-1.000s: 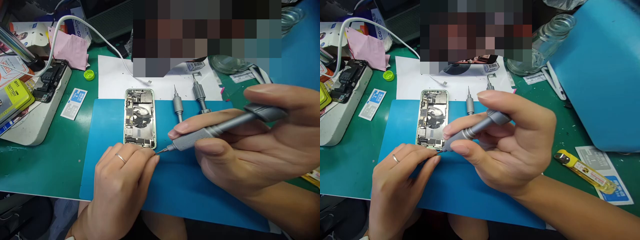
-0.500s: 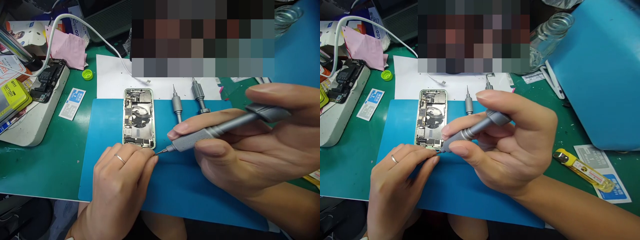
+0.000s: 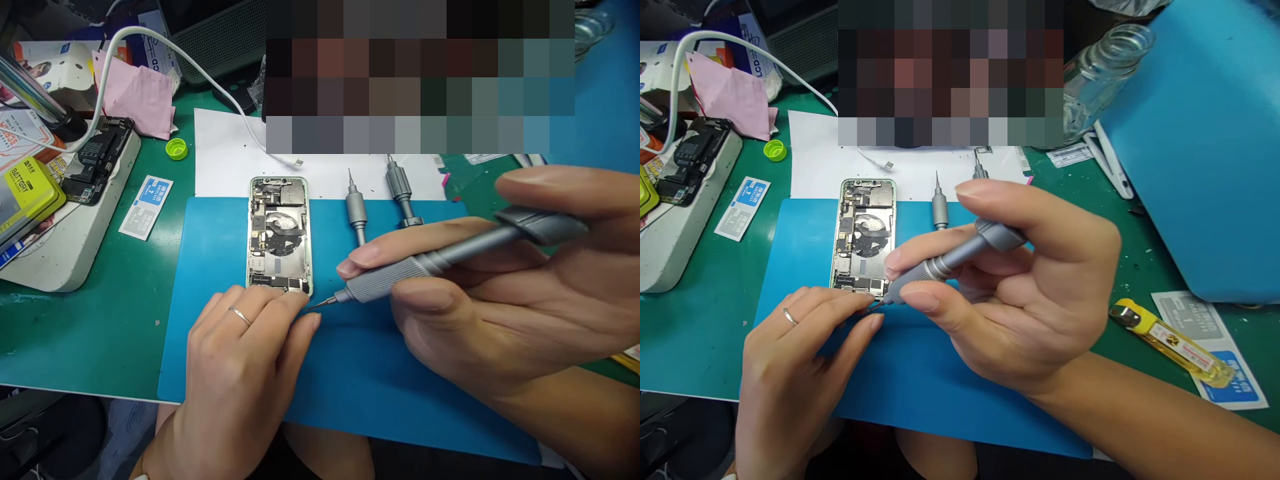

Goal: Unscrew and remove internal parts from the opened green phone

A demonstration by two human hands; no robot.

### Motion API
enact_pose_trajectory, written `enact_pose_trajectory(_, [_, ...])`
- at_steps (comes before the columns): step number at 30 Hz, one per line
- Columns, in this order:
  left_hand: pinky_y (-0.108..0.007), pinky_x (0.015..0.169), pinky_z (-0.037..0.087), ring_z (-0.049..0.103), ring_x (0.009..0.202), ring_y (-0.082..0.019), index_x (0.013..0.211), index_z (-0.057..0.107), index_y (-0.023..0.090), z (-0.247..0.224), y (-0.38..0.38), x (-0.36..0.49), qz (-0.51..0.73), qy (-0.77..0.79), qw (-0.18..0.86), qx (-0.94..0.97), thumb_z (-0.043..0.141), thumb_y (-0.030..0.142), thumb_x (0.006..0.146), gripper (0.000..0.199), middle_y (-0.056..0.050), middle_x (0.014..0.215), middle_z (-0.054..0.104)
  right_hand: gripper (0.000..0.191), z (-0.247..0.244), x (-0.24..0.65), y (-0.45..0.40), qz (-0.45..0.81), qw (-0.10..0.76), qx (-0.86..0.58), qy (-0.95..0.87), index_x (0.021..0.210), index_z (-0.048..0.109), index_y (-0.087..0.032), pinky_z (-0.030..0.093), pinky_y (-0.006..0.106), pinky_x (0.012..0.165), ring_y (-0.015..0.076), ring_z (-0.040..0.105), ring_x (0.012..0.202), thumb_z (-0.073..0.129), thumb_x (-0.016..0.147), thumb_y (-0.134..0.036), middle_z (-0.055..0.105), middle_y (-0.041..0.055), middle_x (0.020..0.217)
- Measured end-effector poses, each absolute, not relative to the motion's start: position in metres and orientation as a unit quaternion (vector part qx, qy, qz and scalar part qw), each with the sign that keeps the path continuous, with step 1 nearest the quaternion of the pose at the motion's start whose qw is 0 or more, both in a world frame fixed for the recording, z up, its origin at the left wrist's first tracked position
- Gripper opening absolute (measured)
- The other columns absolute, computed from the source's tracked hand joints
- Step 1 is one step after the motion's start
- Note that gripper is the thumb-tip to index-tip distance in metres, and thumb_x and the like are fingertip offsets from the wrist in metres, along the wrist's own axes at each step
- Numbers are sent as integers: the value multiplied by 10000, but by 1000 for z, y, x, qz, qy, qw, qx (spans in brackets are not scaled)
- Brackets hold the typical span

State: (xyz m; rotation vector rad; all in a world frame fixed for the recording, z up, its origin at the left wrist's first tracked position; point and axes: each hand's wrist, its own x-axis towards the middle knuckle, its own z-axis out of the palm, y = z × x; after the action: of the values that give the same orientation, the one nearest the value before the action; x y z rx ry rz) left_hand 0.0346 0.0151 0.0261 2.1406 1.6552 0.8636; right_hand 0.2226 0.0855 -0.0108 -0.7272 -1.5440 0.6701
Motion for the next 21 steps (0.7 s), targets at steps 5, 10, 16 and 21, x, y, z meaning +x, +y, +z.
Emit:
enact_pose_trajectory(5, [-311, 845, 492, 647, 941, -166, 1197, 666, 209, 24, 15, 33, 295, 585, 150, 740, 675, 263, 994, 210, -6, 1079, 741, 561, -11, 219, 85, 267, 625, -303, -667, 1394, 616, -376, 682, 305, 482, 224, 800, 765, 802, 872, -290, 571, 15, 1333])
enact_pose_trajectory(10, [-341, 899, 478, 581, 1021, -212, 1240, 654, 200, 27, 17, 33, 257, 602, 120, 747, 642, 274, 1001, 250, -53, 1162, 680, 585, -8, 218, 90, 228, 629, -317, -672, 1393, 629, -398, 717, 334, 566, 229, 798, 783, 821, 852, -291, 556, 5, 1323])
enact_pose_trajectory(16, [-393, 1025, 449, 535, 1187, -254, 1314, 622, 172, 23, 13, 30, 219, 559, 122, 791, 567, 232, 1033, 293, -87, 1311, 641, 757, -8, 217, 104, 142, 618, -294, -715, 1444, 575, -372, 719, 263, 679, 142, 775, 805, 794, 797, -46, 546, 1, 1354])
enact_pose_trajectory(21, [-444, 1118, 377, 448, 1378, -309, 1445, 535, 107, 16, 6, 27, 186, 508, 102, 835, 581, 287, 1038, 447, -138, 1456, 577, 766, -9, 217, 106, 155, 612, -291, -719, 1445, 577, -353, 694, 174, 637, 115, 773, 804, 806, 781, -47, 541, 6, 1322])
